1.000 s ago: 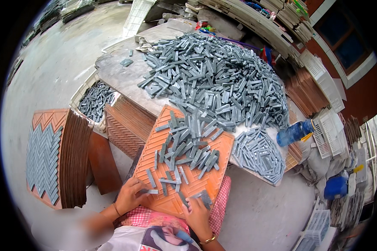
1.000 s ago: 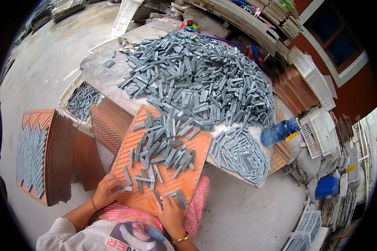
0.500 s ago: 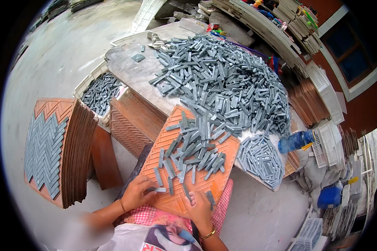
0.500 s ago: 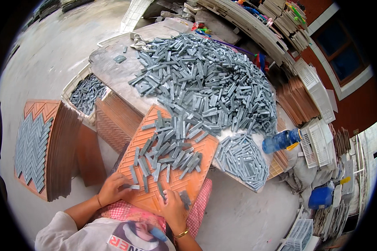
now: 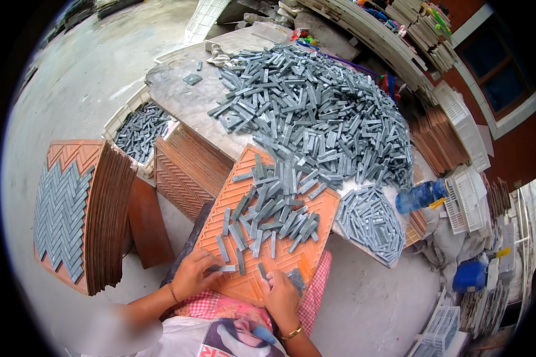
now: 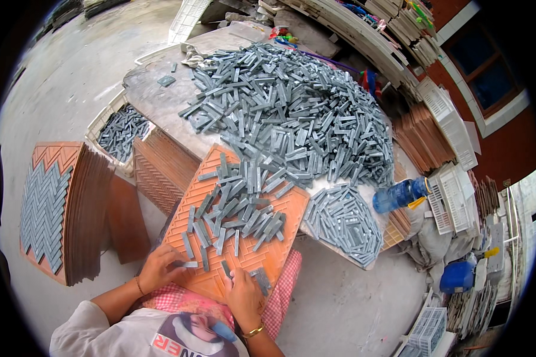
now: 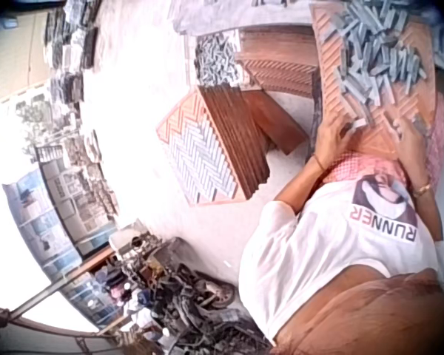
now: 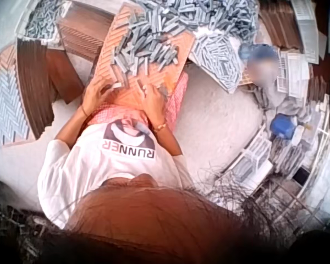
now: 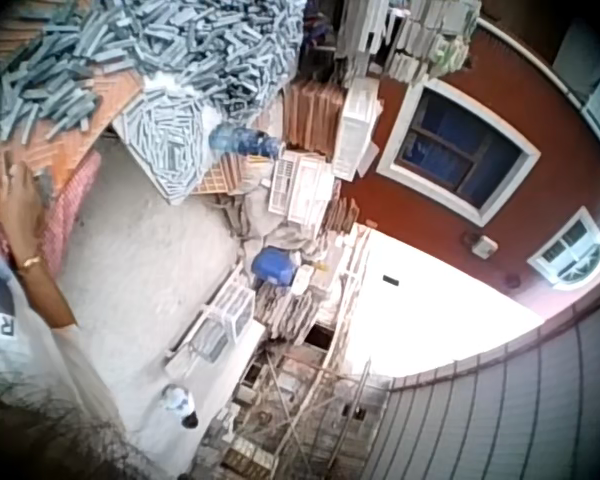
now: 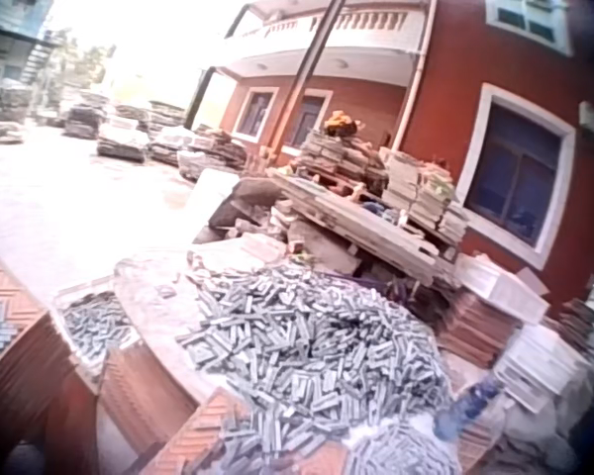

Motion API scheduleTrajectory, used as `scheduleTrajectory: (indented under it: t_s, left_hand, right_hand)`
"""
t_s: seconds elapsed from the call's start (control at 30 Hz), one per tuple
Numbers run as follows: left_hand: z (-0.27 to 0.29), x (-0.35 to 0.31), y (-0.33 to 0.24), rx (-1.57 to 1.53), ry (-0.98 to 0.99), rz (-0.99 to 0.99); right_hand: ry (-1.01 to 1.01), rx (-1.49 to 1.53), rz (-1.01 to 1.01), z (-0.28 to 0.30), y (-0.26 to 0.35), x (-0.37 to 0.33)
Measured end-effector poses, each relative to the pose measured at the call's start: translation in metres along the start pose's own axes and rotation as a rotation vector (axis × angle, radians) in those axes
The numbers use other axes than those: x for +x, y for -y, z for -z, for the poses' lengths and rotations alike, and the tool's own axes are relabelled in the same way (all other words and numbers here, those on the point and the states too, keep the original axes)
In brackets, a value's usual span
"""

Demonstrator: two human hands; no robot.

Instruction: The person sits on the ground and arranges small gray rectangular tiles onto an orange patterned board. They pick up tiles from a large pile and place them into a herringbone pattern on the board.

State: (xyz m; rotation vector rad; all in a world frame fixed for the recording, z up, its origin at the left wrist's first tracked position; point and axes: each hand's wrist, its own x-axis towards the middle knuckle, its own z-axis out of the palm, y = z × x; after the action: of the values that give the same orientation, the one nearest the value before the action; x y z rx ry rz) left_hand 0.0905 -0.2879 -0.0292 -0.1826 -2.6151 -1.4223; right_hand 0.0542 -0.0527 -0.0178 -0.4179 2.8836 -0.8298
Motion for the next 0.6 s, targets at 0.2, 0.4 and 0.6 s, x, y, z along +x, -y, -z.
scheduleTrajectory:
  t_s: [0.2, 0.4, 0.6]
  left_hand:
    - [-0.003, -0.003, 0.001, 0.005, 0.004, 0.012]
    - [0.002, -0.004, -0.002, 0.032, 0.006, 0.016]
    - [0.007, -0.004, 0.000, 0.015, -0.053, 0.012]
  right_hand:
    - [-0.047, 0.054, 0.040, -0.002, 0.004, 0.010]
    - [0.005, 0.095, -0.067, 0.004, 0.007, 0.010]
    - [-0.028, 0.081, 0.030, 0.004, 0.007, 0.015]
